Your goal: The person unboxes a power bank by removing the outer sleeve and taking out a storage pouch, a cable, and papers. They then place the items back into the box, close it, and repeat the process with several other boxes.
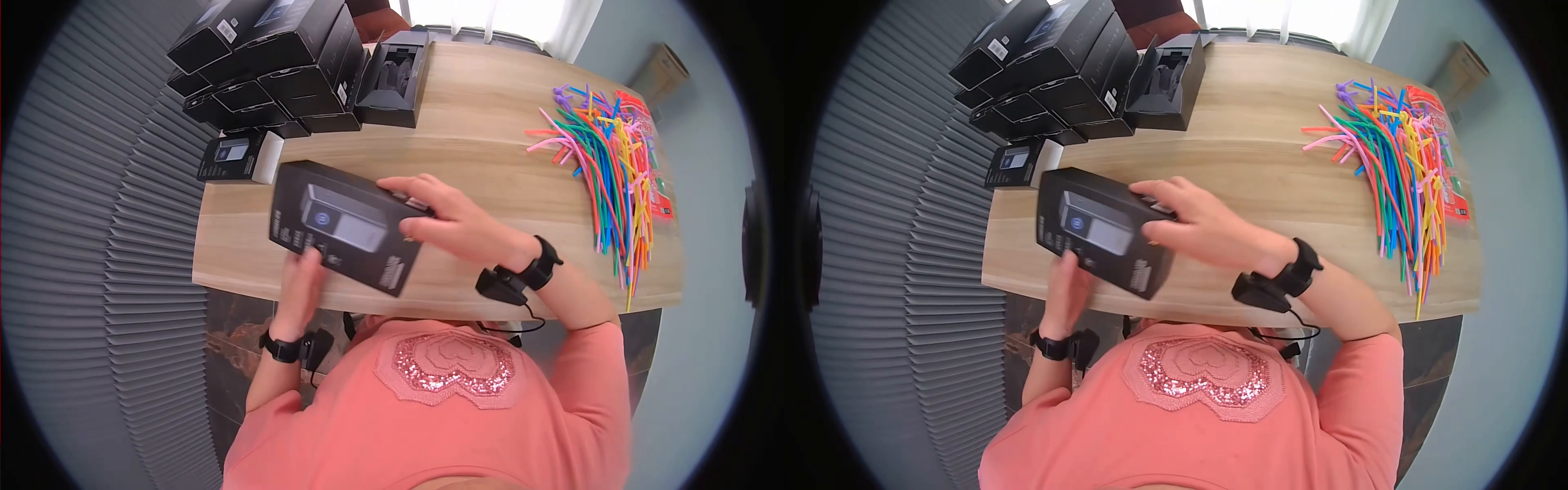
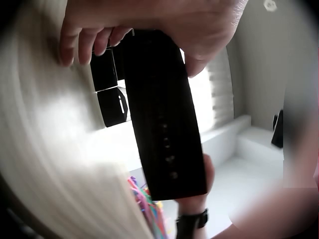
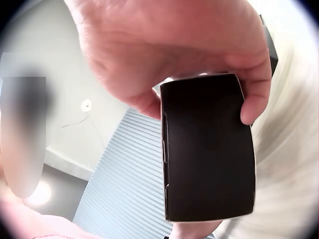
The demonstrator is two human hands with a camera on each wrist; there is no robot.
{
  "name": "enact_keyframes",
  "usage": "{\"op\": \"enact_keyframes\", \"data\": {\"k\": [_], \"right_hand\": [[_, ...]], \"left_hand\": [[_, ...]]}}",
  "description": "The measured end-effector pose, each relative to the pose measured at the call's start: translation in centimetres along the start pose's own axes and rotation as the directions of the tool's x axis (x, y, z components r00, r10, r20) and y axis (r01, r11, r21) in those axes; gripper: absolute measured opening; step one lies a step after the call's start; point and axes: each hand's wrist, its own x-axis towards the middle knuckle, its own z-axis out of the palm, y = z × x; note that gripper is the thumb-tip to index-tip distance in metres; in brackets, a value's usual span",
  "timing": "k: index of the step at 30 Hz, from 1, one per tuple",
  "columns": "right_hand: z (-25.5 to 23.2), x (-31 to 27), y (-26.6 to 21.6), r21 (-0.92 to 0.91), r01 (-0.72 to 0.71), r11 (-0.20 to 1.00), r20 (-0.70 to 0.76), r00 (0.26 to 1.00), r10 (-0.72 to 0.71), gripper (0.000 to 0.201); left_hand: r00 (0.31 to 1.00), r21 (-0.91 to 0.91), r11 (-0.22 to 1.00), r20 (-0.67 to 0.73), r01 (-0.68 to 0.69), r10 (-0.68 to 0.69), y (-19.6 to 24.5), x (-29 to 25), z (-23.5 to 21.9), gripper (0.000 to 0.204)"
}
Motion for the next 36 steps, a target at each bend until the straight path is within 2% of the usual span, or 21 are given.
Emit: {"op": "enact_keyframes", "data": {"k": [2,3,4,5,6,8,9,10,11,12,13,15,17,19,21,22,24,26,31,33,36], "right_hand": [[-1.2,-0.6,1.1,0.091,-0.057,0.994,0.028,0.998,0.054,0.059],[-1.7,-1.0,1.4,0.045,-0.106,0.993,0.048,0.993,0.104,0.057],[-2.0,-1.3,1.8,-0.001,-0.155,0.988,0.068,0.986,0.154,0.056],[-2.4,-1.5,2.4,-0.074,-0.166,0.983,0.08,0.982,0.172,0.053],[-2.4,-1.6,3.0,-0.077,-0.169,0.983,0.084,0.981,0.176,0.053],[-2.0,-1.9,4.0,0.11,-0.265,0.958,0.054,0.964,0.261,0.052],[-2.0,-2.1,4.7,0.108,-0.27,0.957,0.068,0.962,0.264,0.052],[-2.0,-2.4,5.3,0.072,-0.31,0.948,-0.025,0.949,0.313,0.056],[-2.0,-2.6,5.7,0.039,-0.351,0.936,-0.119,0.928,0.353,0.06],[-1.7,-2.9,5.8,0.035,-0.352,0.935,-0.104,0.93,0.354,0.06],[-1.3,-3.4,5.8,0.115,-0.28,0.953,-0.126,0.948,0.294,0.072],[-1.1,-4.0,5.8,0.19,-0.202,0.961,-0.141,0.963,0.23,0.084],[-1.5,-4.6,5.4,-0.322,-0.006,0.947,-0.161,0.986,-0.048,0.104],[-1.9,-5.1,4.6,-0.437,-0.027,0.899,-0.132,0.991,-0.034,0.107],[-1.8,-5.4,4.2,-0.545,-0.041,0.837,-0.109,0.994,-0.022,0.11],[-1.6,-5.5,4.1,-0.602,0.028,0.798,-0.053,0.996,-0.074,0.107],[-1.1,-5.6,3.8,-0.648,0.1,0.755,0.013,0.993,-0.121,0.105],[-0.5,-5.5,3.5,-0.575,0.022,0.818,0.014,1.0,-0.017,0.099],[-0.9,-5.7,3.7,-0.584,0.062,0.809,-0.004,0.997,-0.08,0.095],[-1.3,-5.9,3.7,-0.579,0.053,0.813,-0.013,0.997,-0.074,0.095],[-1.9,-6.3,3.4,-0.603,0.041,0.797,-0.031,0.997,-0.076,0.094]], "left_hand": [[0.996,-0.056,0.998,-0.094,-0.014,0.008,-0.2,1.4,0.1,0.068],[0.958,0.259,0.952,-0.19,-0.161,0.214,-0.9,2.1,0.1,0.068],[0.879,0.558,0.791,-0.212,-0.25,0.428,-1.3,2.6,0.1,0.068],[0.877,0.644,0.72,-0.154,-0.26,0.454,-1.1,3.0,-0.1,0.053],[0.878,0.641,0.723,-0.158,-0.257,0.453,-1.2,3.1,0.2,0.053],[0.936,0.772,0.625,-0.129,-0.114,0.329,-0.9,2.7,1.6,0.042],[0.911,0.751,0.635,-0.116,-0.18,0.396,-1.1,3.1,1.8,0.041],[0.909,0.75,0.639,-0.13,-0.171,0.395,-1.0,3.3,1.6,0.041],[0.94,0.74,0.658,-0.111,-0.138,0.322,-0.8,3.6,1.2,0.04],[0.965,0.73,0.676,-0.092,-0.103,0.247,-0.7,3.8,0.8,0.04],[0.982,0.603,0.793,-0.085,-0.086,0.171,-0.7,4.0,0.7,0.039],[0.985,0.534,0.844,-0.115,-0.05,0.131,-0.6,4.1,0.6,0.035],[0.986,0.462,0.887,-0.139,-0.017,0.092,0.1,3.7,1.3,0.031],[0.978,0.145,0.987,-0.206,0.067,-0.036,1.3,3.2,2.5,0.025],[0.965,0.08,0.992,-0.249,0.102,-0.079,1.6,2.8,2.2,0.024],[0.952,0.011,0.991,-0.28,0.133,-0.125,1.7,2.7,2.0,0.022],[0.97,0.128,0.99,-0.243,0.065,-0.032,0.8,2.6,-1.5,0.023],[0.98,0.242,0.97,-0.191,-0.01,0.058,0.9,2.6,-4.7,0.024],[0.813,0.543,0.837,-0.457,-0.067,0.361,3.8,2.9,-12.0,0.026],[0.752,0.716,0.698,-0.457,-0.006,0.475,5.2,3.3,-17.8,0.024],[0.672,0.797,0.603,-0.449,0.004,0.589,6.9,4.9,-26.2,0.025]]}}
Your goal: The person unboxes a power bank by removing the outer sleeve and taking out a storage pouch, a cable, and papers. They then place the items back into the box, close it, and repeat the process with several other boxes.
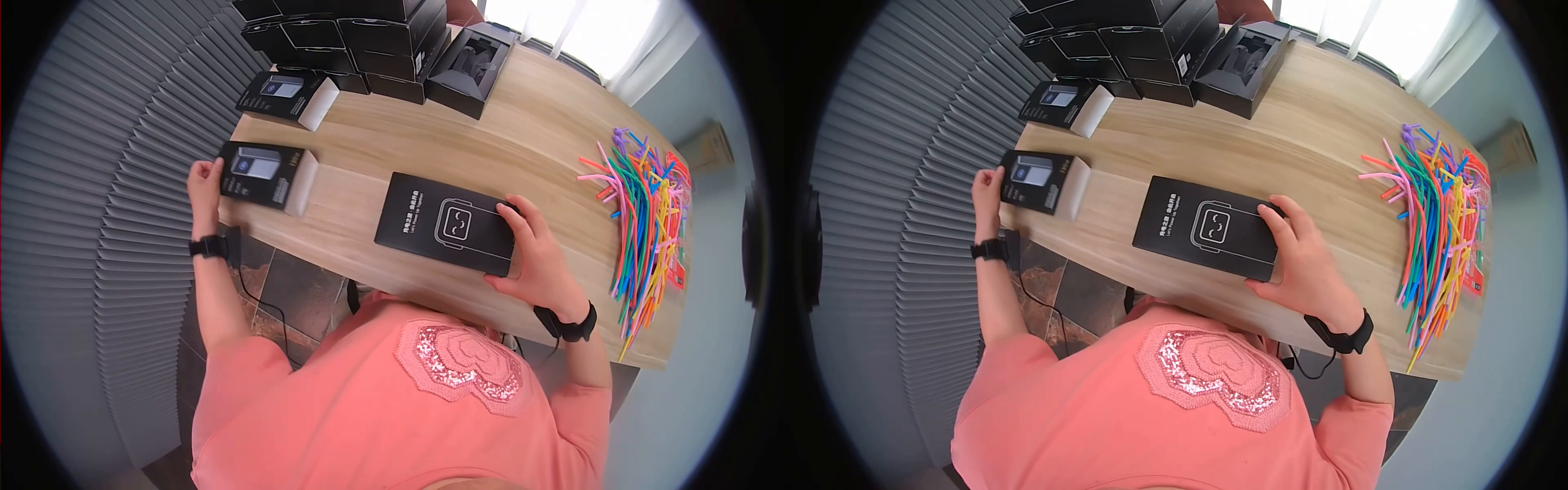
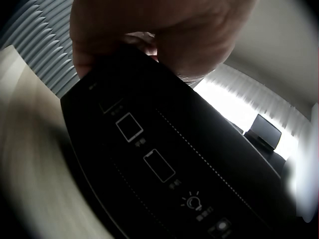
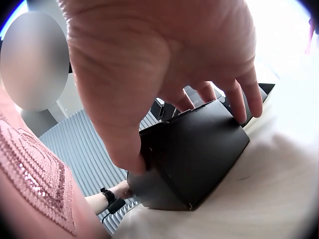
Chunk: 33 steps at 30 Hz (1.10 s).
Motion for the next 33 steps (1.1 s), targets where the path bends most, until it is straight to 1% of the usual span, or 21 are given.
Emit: {"op": "enact_keyframes", "data": {"k": [2,6,8,9,10,12,14,15,16,17,18,20,22,23,25,26,28,29,30,32,33], "right_hand": [[-0.2,-0.2,0.1,0.001,-0.048,0.999,0.005,0.999,0.048,0.094],[-0.1,-0.5,0.2,-0.026,-0.042,0.999,-0.044,0.998,0.04,0.094],[-0.3,-0.8,0.4,-0.052,-0.052,0.997,-0.071,0.996,0.048,0.095],[-0.3,-1.2,0.5,-0.054,-0.078,0.995,-0.075,0.995,0.074,0.095],[-0.3,-1.3,0.7,-0.032,-0.095,0.995,-0.096,0.991,0.092,0.099],[-0.5,-1.6,1.2,-0.016,-0.13,0.991,-0.129,0.984,0.127,0.103],[-0.8,-2.0,1.7,0.09,-0.131,0.987,-0.141,0.98,0.143,0.111],[-0.9,-2.1,1.9,0.087,-0.149,0.985,-0.143,0.977,0.16,0.111],[-1.0,-2.0,2.0,0.127,-0.165,0.978,-0.101,0.979,0.179,0.113],[-1.2,-2.0,2.1,0.164,-0.178,0.97,-0.058,0.98,0.19,0.115],[-1.2,-1.9,2.2,0.159,-0.182,0.97,-0.059,0.979,0.193,0.115],[-1.3,-1.7,2.2,0.098,-0.156,0.983,-0.053,0.985,0.162,0.115],[-1.4,-1.8,1.8,0.078,-0.182,0.98,-0.041,0.982,0.185,0.116],[-1.4,-1.9,1.6,0.062,-0.213,0.975,-0.029,0.976,0.216,0.116],[-1.1,-2.2,1.3,0.05,-0.216,0.975,-0.044,0.975,0.218,0.116],[-1.1,-2.4,1.3,0.037,-0.21,0.977,-0.052,0.976,0.212,0.117],[-0.8,-2.7,1.5,0.035,-0.203,0.979,-0.07,0.976,0.205,0.119],[-0.8,-2.8,1.7,0.032,-0.189,0.981,-0.091,0.977,0.191,0.12],[-0.7,-3.0,1.9,0.031,-0.192,0.981,-0.095,0.976,0.194,0.12],[-0.6,-3.1,2.1,0.152,-0.238,0.959,-0.083,0.964,0.253,0.124],[-0.5,-3.2,2.1,0.153,-0.238,0.959,-0.084,0.964,0.253,0.124]], "left_hand": [[0.999,0.074,0.997,-0.037,-0.009,0.011,-1.3,2.8,-0.6,0.026],[0.999,0.133,0.991,-0.013,-0.034,0.036,-1.5,5.8,0.3,0.03],[0.984,0.388,0.915,-0.086,-0.111,0.156,-0.7,6.3,1.5,0.037],[0.979,0.446,0.889,-0.116,-0.101,0.169,-0.3,6.3,1.8,0.042],[0.971,0.635,0.768,-0.126,-0.079,0.204,1.1,6.0,1.9,0.045],[0.925,0.646,0.752,-0.194,-0.131,0.328,5.6,4.1,2.5,0.049],[0.913,0.42,0.851,-0.11,-0.315,0.393,12.4,0.0,4.1,0.052],[0.923,0.305,0.876,0.025,-0.373,0.385,16.1,-2.5,5.2,0.055],[0.91,0.183,0.894,0.157,-0.408,0.383,19.1,-4.9,6.6,0.06],[0.819,0.089,0.845,0.317,-0.527,0.478,20.9,-6.9,8.2,0.071],[0.692,-0.023,0.782,0.452,-0.623,0.564,22.2,-8.7,9.7,0.082],[0.51,-0.156,0.781,0.678,-0.605,0.53,23.4,-12.2,12.9,0.106],[0.324,-0.176,0.718,0.802,-0.674,0.501,24.7,-13.9,15.3,0.114],[0.316,-0.182,0.715,0.805,-0.675,0.503,25.4,-14.7,16.2,0.114],[0.195,-0.187,0.535,0.793,-0.824,0.578,26.7,-15.7,17.7,0.117],[0.19,-0.193,0.535,0.794,-0.822,0.577,26.8,-16.0,18.3,0.117],[0.147,-0.275,0.601,0.817,-0.751,0.557,26.4,-16.2,19.6,0.119],[0.144,-0.277,0.597,0.816,-0.752,0.56,26.1,-16.2,19.9,0.119],[0.147,-0.301,0.58,0.786,-0.757,0.6,25.7,-16.3,20.2,0.119],[0.146,-0.325,0.561,0.757,-0.762,0.637,25.6,-16.2,20.3,0.12],[0.176,-0.35,0.603,0.746,-0.717,0.642,25.6,-16.2,20.3,0.116]]}}
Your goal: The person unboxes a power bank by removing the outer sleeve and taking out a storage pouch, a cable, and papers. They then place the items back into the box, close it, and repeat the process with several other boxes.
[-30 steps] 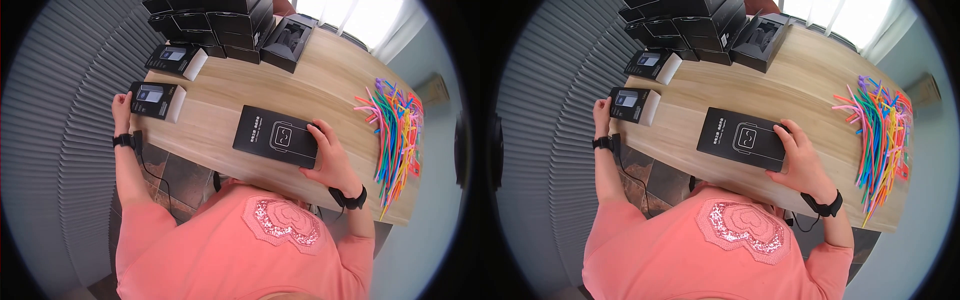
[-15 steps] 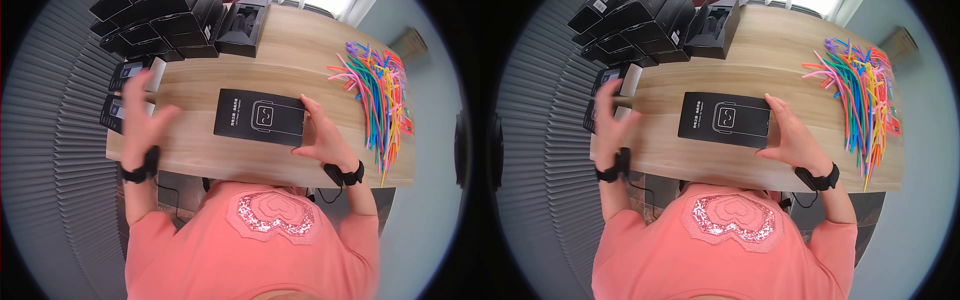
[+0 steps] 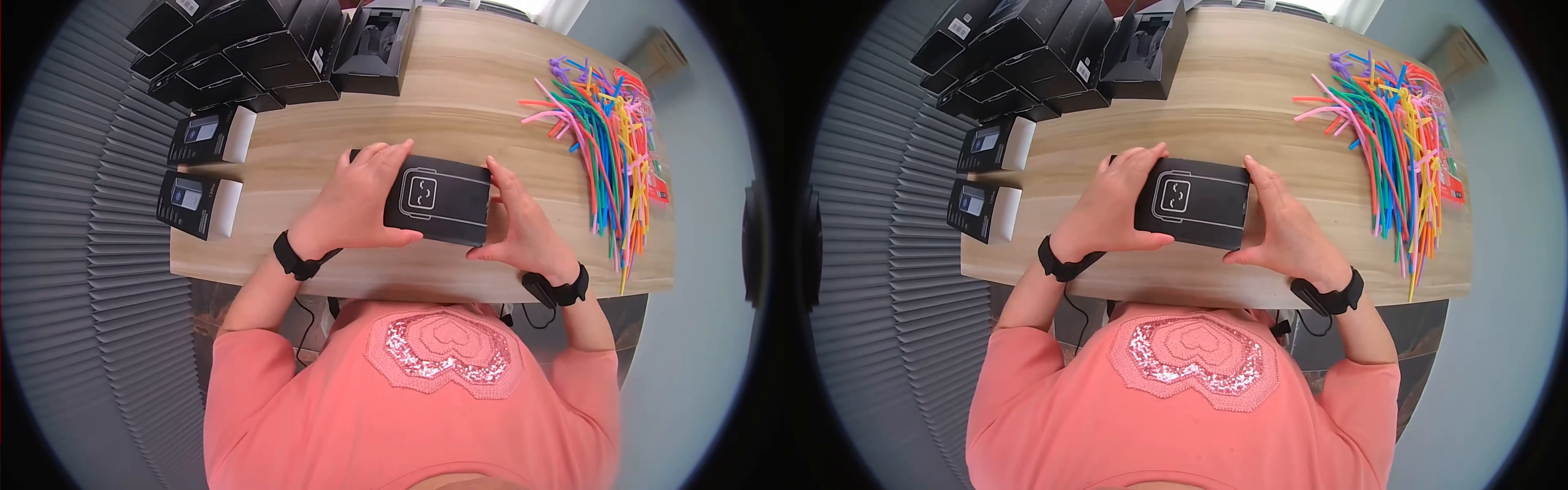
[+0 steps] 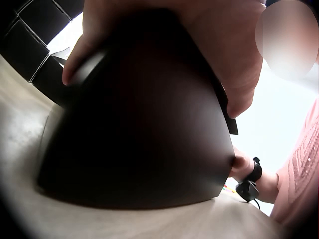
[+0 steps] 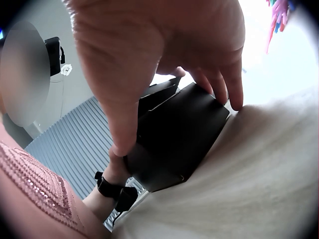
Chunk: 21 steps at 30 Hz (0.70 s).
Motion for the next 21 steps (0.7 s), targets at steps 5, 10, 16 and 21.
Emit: {"op": "enact_keyframes", "data": {"k": [5,10,16,21], "right_hand": [[0.4,-0.3,0.5,0.149,-0.006,0.989,-0.031,0.999,0.011,0.127],[-1.0,0.0,-0.5,-0.002,0.08,0.997,0.041,0.996,-0.08,0.101],[-1.2,1.8,-2.6,-0.166,0.31,0.936,0.042,0.951,-0.308,0.053],[-0.1,3.6,-3.9,-0.095,0.371,0.924,0.179,0.919,-0.351,0.039]], "left_hand": [[0.991,-0.186,0.981,-0.133,-0.053,0.028,-1.1,-1.0,0.3,0.112],[0.823,-0.875,0.416,-0.416,-0.247,-0.386,-1.7,-2.9,1.5,0.075],[0.606,-0.947,-0.041,-0.171,-0.319,-0.777,-2.1,-7.3,3.2,0.063],[0.578,-0.953,-0.236,0.084,-0.192,-0.812,-1.3,-6.8,3.0,0.053]]}}
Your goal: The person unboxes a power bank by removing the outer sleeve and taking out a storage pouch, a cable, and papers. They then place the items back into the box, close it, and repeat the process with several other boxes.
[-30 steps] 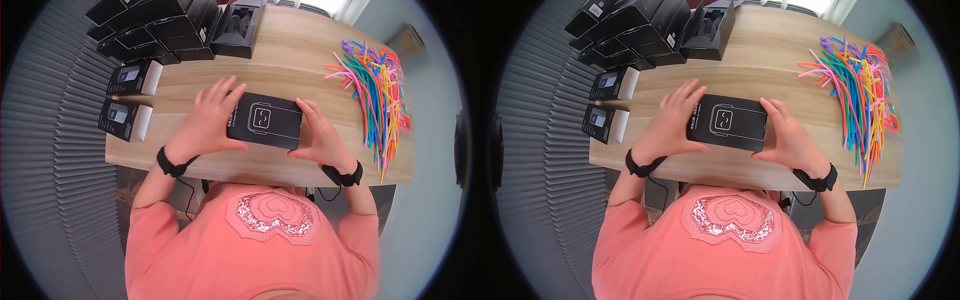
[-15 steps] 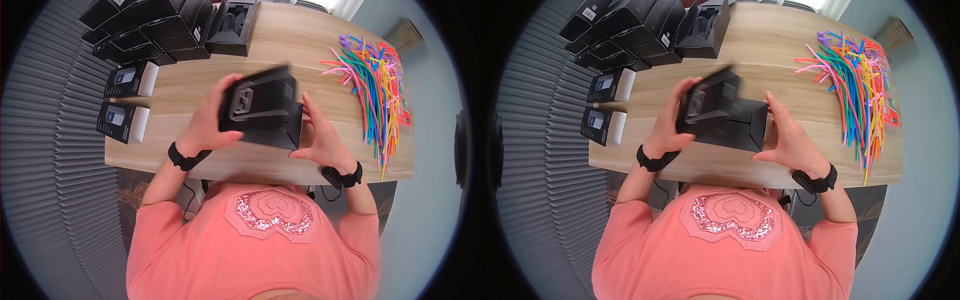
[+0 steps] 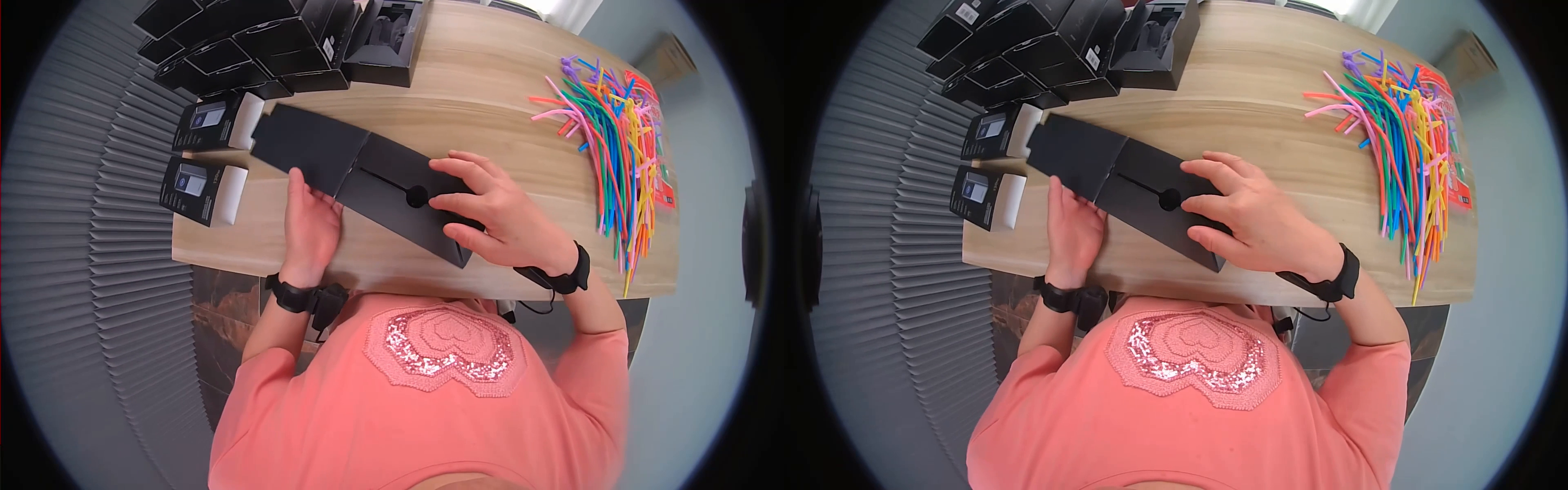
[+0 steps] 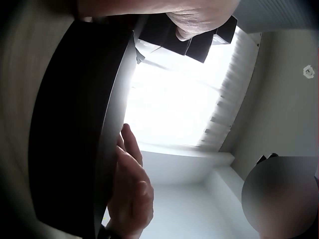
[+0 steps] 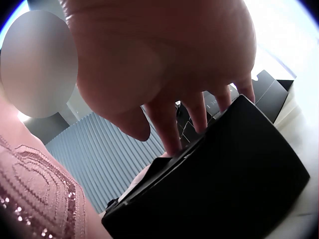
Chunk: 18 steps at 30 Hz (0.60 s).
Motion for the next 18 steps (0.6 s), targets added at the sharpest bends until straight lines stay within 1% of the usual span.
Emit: {"op": "enact_keyframes", "data": {"k": [2,3,5,6,8,9,11,12,13,14,15,16,17,18], "right_hand": [[0.0,0.8,-0.2,-0.005,0.111,0.994,-0.01,0.994,-0.111,0.03],[0.3,1.1,-0.2,-0.005,0.112,0.994,-0.009,0.994,-0.112,0.03],[0.9,1.4,-0.3,0.034,0.154,0.987,0.054,0.986,-0.156,0.031],[1.1,1.6,-0.5,0.031,0.151,0.988,0.054,0.987,-0.152,0.031],[1.4,1.9,-0.9,0.048,0.229,0.972,0.108,0.966,-0.233,0.035],[1.5,1.8,-0.9,0.051,0.224,0.973,0.109,0.967,-0.228,0.035],[1.7,1.7,-1.0,-0.093,0.221,0.971,0.152,0.967,-0.205,0.029],[1.8,1.7,-1.1,-0.163,0.22,0.962,0.172,0.966,-0.192,0.026],[1.7,1.7,-1.4,-0.161,0.219,0.962,0.174,0.966,-0.191,0.026],[1.6,1.7,-1.9,-0.197,0.225,0.954,0.177,0.965,-0.191,0.023],[1.4,1.6,-2.3,-0.231,0.23,0.945,0.18,0.965,-0.191,0.021],[1.4,1.5,-2.5,-0.229,0.229,0.946,0.181,0.965,-0.19,0.021],[1.3,1.5,-2.7,-0.26,0.218,0.941,0.171,0.969,-0.178,0.021],[1.2,1.5,-2.8,-0.293,0.208,0.933,0.16,0.973,-0.167,0.022]], "left_hand": [[0.998,-0.039,0.999,0.056,-0.025,0.027,0.1,0.3,0.7,0.042],[0.998,-0.04,0.999,0.055,-0.026,0.028,-0.2,0.5,1.0,0.042],[0.991,0.141,0.981,0.019,-0.134,0.132,-1.0,0.7,1.7,0.032],[0.991,0.139,0.982,0.022,-0.131,0.129,-1.0,0.6,2.2,0.032],[0.991,0.178,0.975,0.057,-0.131,0.122,-0.9,0.0,3.2,0.029],[0.992,0.178,0.976,0.056,-0.125,0.117,-1.1,0.1,2.7,0.029],[0.983,0.283,0.946,0.136,-0.158,0.124,-1.3,0.5,1.6,0.039],[0.984,0.283,0.946,0.133,-0.154,0.121,-1.3,0.2,1.3,0.039],[0.978,0.339,0.922,0.155,-0.185,0.139,-1.3,-0.2,1.1,0.043],[0.971,0.392,0.894,0.178,-0.217,0.157,-1.3,-0.6,1.0,0.046],[0.972,0.392,0.895,0.175,-0.214,0.155,-1.5,-1.1,1.1,0.046],[0.965,0.452,0.853,0.089,-0.261,0.248,-1.8,-1.7,1.3,0.055],[0.939,0.514,0.804,0.01,-0.299,0.343,-2.0,-2.2,1.3,0.065],[0.939,0.513,0.804,0.01,-0.299,0.343,-2.0,-2.6,1.1,0.065]]}}
